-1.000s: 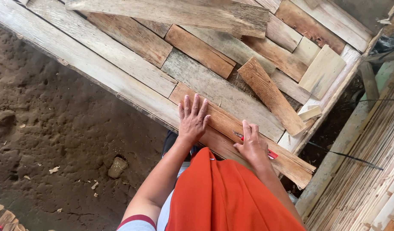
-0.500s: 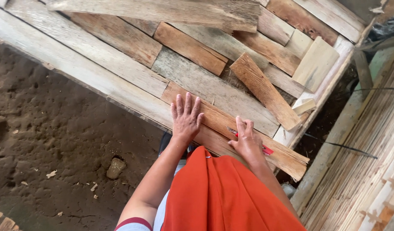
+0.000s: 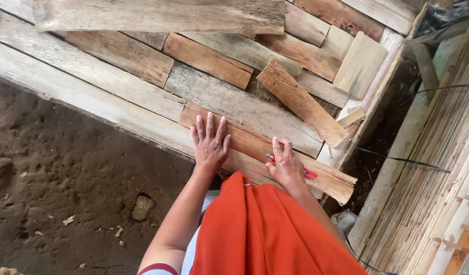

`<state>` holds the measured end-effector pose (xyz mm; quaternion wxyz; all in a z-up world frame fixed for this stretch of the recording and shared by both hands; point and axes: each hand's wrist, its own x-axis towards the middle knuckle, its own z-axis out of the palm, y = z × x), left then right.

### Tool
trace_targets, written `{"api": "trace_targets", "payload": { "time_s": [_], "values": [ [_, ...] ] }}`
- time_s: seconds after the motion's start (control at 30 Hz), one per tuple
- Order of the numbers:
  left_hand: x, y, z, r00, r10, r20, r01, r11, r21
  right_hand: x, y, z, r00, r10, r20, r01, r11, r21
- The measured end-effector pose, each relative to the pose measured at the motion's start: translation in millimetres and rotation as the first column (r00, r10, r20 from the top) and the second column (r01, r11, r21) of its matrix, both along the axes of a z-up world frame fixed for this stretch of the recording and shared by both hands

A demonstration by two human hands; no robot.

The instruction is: Assembling a large wood panel by fitting together smaller thin wood slats and trimming them with a utility knife.

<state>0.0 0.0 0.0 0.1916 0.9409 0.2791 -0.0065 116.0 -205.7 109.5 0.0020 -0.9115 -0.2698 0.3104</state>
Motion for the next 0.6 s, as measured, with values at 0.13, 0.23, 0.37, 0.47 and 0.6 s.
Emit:
{"api": "trace_targets", "payload": {
  "time_s": [0.13,0.23,0.37,0.47,0.6],
  "values": [
    [1,0,3,1.0,0.007,-0.005,-0.007,1.0,0.0,3,-3,-2,0.999,0.025,0.02,-0.025,1.0,0.001],
    [0,-2,3,0.999,0.008,-0.033,-0.008,1.0,0.009,1,-2,1,1.0,0.01,0.0,-0.01,1.0,-0.007],
    [3,-2,7,1.0,-0.015,-0.012,0.015,1.0,0.009,-4,-1,8,1.0,-0.024,0.011,0.024,0.999,0.025],
    [10,-5,8,0.997,-0.047,0.06,0.044,0.997,0.061,-13,-17,-9,0.992,-0.129,0.019,0.128,0.991,0.045],
    [16,-13,7,0.989,-0.063,0.137,0.044,0.99,0.136,-31,-40,-24,0.97,-0.239,0.05,0.238,0.971,0.037]
  ]
}}
